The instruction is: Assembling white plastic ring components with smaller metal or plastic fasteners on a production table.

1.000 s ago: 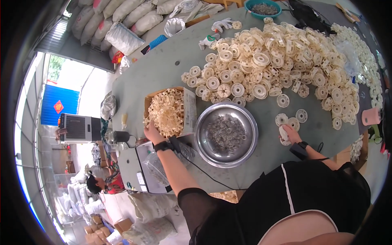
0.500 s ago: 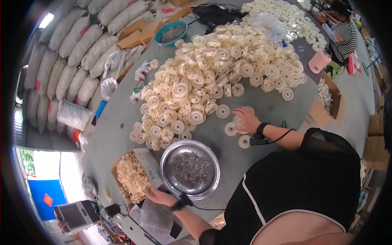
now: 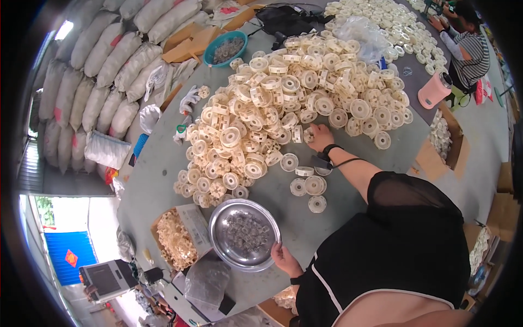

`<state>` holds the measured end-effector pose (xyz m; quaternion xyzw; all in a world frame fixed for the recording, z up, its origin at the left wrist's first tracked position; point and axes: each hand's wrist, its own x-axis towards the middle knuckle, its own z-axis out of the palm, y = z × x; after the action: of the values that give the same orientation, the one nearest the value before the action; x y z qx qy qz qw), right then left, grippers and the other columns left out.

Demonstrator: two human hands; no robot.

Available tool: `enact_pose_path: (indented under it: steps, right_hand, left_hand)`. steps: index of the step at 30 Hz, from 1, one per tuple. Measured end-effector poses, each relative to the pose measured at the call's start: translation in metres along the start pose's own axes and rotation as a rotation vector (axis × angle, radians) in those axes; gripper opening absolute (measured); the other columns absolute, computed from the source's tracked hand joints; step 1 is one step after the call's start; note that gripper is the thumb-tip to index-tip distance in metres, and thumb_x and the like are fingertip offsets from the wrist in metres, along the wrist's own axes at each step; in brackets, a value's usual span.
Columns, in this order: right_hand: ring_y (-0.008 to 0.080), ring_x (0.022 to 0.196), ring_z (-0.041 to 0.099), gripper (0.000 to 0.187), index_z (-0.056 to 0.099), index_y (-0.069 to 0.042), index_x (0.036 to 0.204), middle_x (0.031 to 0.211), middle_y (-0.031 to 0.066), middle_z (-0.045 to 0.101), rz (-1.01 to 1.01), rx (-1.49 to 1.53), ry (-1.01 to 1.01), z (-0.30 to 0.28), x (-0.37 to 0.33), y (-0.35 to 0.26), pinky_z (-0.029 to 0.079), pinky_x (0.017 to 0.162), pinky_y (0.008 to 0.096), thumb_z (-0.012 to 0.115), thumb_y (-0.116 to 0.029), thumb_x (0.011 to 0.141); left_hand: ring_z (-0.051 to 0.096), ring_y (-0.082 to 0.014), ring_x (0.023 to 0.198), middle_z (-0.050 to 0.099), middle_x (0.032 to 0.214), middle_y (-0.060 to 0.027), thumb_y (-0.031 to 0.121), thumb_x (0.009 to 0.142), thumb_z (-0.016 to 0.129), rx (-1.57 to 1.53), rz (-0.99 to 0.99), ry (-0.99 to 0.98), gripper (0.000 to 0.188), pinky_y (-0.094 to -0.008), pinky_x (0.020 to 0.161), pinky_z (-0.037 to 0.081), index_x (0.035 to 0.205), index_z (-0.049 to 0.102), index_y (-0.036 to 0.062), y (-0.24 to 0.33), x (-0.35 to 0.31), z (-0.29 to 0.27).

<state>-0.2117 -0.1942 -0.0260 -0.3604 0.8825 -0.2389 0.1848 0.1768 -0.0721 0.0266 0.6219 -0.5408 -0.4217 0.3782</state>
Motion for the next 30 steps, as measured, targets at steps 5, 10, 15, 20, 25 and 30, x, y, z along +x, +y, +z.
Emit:
enact_pose_path:
  steps: [5,10,15,20,25,30]
  right_hand:
    - [0.0323,0.099,0.045,0.060,0.044,-0.008,0.115,0.100,0.0169,0.049,-0.193,0.089,0.230,-0.026,-0.057,-0.011,0.039,0.080,0.0416,0.064,-0.016,0.058]
    - [0.0306,0.102,0.042,0.060,0.044,-0.009,0.117,0.108,0.0133,0.045,-0.681,0.197,-0.153,-0.079,-0.134,-0.056,0.033,0.089,0.0406,0.066,-0.020,0.063]
    - [0.0288,0.102,0.043,0.057,0.045,-0.010,0.116,0.108,0.0125,0.045,-0.910,0.210,-0.049,-0.080,-0.161,-0.068,0.036,0.086,0.0386,0.067,-0.021,0.065]
    - [0.0192,0.099,0.046,0.046,0.045,-0.007,0.115,0.106,0.0076,0.048,-0.633,0.753,-0.249,-0.064,-0.163,-0.065,0.039,0.084,0.0325,0.062,-0.019,0.075]
    - [0.0103,0.090,0.051,0.027,0.051,-0.001,0.108,0.098,0.0034,0.054,0.012,1.158,-0.360,-0.029,-0.172,-0.076,0.041,0.079,0.0241,0.052,-0.009,0.082]
    - [0.0126,0.081,0.055,0.023,0.055,0.000,0.097,0.090,0.0059,0.058,0.177,1.317,-0.708,-0.018,-0.189,-0.081,0.045,0.071,0.0261,0.048,-0.019,0.085]
  left_hand:
    - [0.054,-0.0170,0.088,0.056,0.097,-0.0104,0.005,0.081,0.051,-0.101,-0.063,-0.125,0.020,-0.0263,0.080,0.042,0.099,0.053,-0.0039,0.038,0.011,0.024]
    - [0.055,-0.0179,0.090,0.052,0.108,-0.0141,0.010,0.082,0.055,-0.148,0.062,-0.312,0.037,-0.0277,0.081,0.044,0.113,0.044,-0.0057,0.098,0.044,0.080]
    - [0.056,-0.0158,0.088,0.054,0.108,-0.0137,0.007,0.082,0.055,-0.334,-0.022,-0.497,0.037,-0.0256,0.077,0.046,0.115,0.044,-0.0046,0.111,0.056,0.100]
    - [0.057,-0.0130,0.082,0.058,0.095,-0.0100,0.006,0.081,0.056,-0.455,-0.060,-0.465,0.030,-0.0237,0.072,0.047,0.109,0.049,-0.0034,0.105,0.042,0.090]
    - [0.056,-0.0105,0.081,0.059,0.090,-0.0065,0.001,0.079,0.057,-0.420,0.066,-0.370,0.020,-0.0216,0.072,0.045,0.098,0.054,-0.0020,0.100,0.031,0.084]
    - [0.056,-0.0102,0.081,0.059,0.094,-0.0066,-0.001,0.079,0.057,-0.290,0.191,-0.368,0.022,-0.0218,0.072,0.045,0.100,0.054,-0.0030,0.101,0.035,0.072]
